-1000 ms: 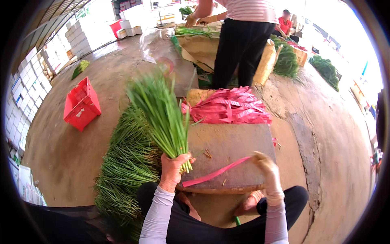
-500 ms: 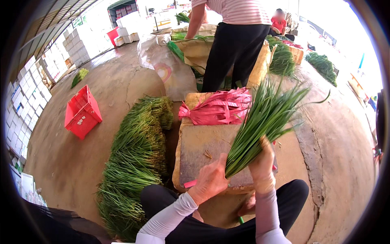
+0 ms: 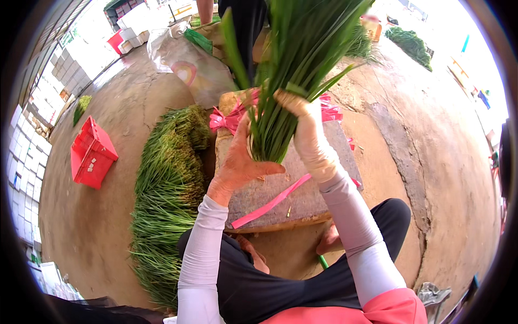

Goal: The person gathers a bunch of green chives by hand, aligns them on a wooden block, and ties them together using a pink plastic strap.

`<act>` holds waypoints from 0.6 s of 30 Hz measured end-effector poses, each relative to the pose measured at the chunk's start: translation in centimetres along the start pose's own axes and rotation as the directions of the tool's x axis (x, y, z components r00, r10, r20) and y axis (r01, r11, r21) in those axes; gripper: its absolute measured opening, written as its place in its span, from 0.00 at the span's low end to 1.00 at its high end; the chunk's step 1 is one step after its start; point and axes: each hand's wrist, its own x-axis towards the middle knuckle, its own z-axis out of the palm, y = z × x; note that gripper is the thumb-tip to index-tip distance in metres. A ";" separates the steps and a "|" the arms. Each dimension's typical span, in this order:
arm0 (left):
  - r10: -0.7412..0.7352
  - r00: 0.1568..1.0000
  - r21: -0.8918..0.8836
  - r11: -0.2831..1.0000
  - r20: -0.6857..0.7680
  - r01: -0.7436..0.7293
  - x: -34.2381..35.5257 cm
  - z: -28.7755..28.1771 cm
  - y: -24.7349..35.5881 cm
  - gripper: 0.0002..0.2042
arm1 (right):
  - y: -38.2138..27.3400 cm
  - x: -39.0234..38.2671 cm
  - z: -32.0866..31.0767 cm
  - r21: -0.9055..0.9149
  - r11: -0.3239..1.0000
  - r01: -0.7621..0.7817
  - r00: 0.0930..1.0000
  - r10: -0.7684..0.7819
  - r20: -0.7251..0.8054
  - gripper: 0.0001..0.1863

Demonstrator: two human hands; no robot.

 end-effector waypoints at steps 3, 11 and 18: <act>0.021 0.999 -0.147 0.989 -0.050 -0.028 0.5 -0.4 -2.7 0.58 | 4.1 -0.5 -1.6 -0.159 0.984 -0.080 0.987 0.101 0.126 0.22; -0.064 0.973 0.129 0.987 -0.221 0.094 0.7 -0.4 -4.1 0.41 | 4.3 -0.4 1.2 -0.068 0.991 -0.114 0.991 0.118 0.056 0.19; 0.144 0.957 0.208 0.974 -0.253 -0.092 1.6 -0.5 -3.1 0.34 | 2.6 -0.1 2.8 -0.001 0.997 -0.074 0.986 0.074 0.150 0.24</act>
